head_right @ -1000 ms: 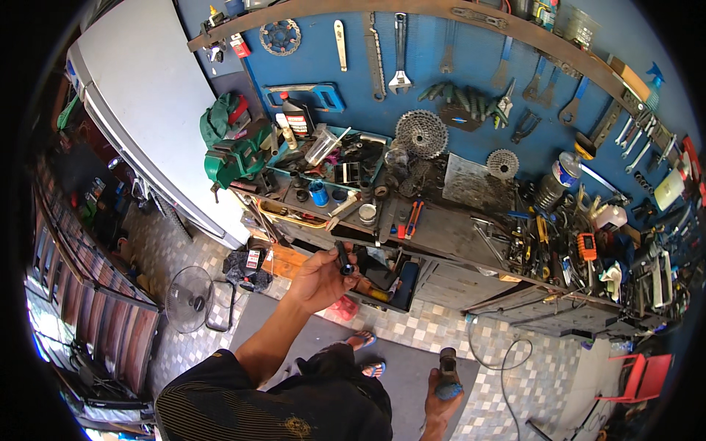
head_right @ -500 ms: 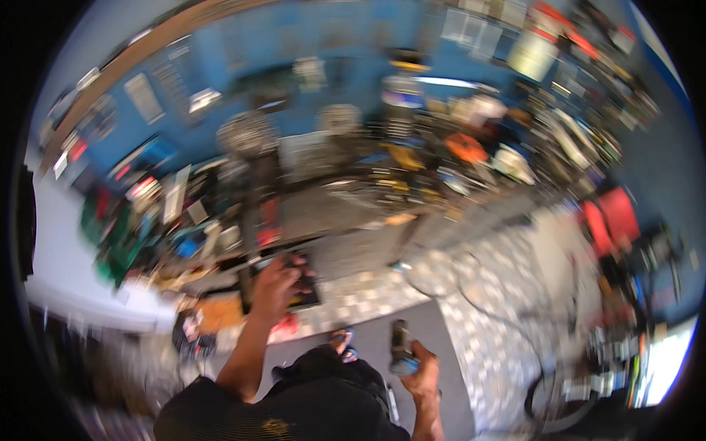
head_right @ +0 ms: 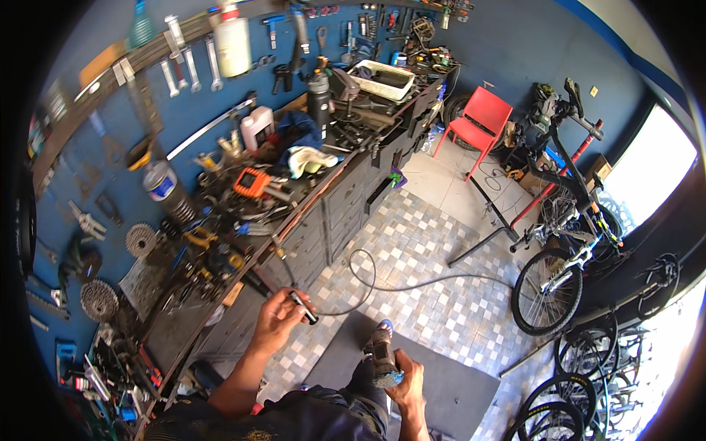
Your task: The person grinds a small metal part on a bench grinder, then walks to a bicycle mounted on a repair stand. They insert the part into the bicycle's bottom bracket area and use a wrench to tighten it. The person continues to adjust and tighten components on the bicycle frame.
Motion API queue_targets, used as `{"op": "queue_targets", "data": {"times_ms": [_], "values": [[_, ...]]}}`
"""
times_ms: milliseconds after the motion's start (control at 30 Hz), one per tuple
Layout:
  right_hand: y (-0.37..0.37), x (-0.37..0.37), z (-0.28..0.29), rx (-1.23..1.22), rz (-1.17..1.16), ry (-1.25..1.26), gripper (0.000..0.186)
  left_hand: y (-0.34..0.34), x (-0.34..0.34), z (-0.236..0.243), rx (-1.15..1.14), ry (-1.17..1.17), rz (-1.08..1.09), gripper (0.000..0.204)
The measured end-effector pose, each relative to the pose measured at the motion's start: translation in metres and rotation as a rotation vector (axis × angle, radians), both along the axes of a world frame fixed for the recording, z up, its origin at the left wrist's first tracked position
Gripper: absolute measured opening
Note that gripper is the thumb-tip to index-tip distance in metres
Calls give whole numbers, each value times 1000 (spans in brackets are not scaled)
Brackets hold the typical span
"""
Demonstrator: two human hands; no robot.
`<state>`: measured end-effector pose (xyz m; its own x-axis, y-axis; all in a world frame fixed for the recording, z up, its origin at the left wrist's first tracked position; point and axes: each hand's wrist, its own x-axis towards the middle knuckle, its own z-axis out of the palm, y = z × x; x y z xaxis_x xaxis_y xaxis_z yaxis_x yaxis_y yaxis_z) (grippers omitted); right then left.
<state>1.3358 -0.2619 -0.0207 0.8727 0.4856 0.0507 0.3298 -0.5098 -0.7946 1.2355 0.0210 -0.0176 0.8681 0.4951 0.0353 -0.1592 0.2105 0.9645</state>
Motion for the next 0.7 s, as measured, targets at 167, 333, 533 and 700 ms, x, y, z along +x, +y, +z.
{"op": "queue_targets", "data": {"times_ms": [167,333,533,700], "values": [[-2,148,3,32,-89,9,36,-26,186,4,-55,63,-174,18],[12,301,41,47,-75,18,33,-28,331,42,-130,-86,-278,23],[50,461,32,170,-37,-32,25,24,447,41,-162,65,-81,23],[103,604,3,185,-14,-47,26,66,584,0,-135,101,-69,20]]}}
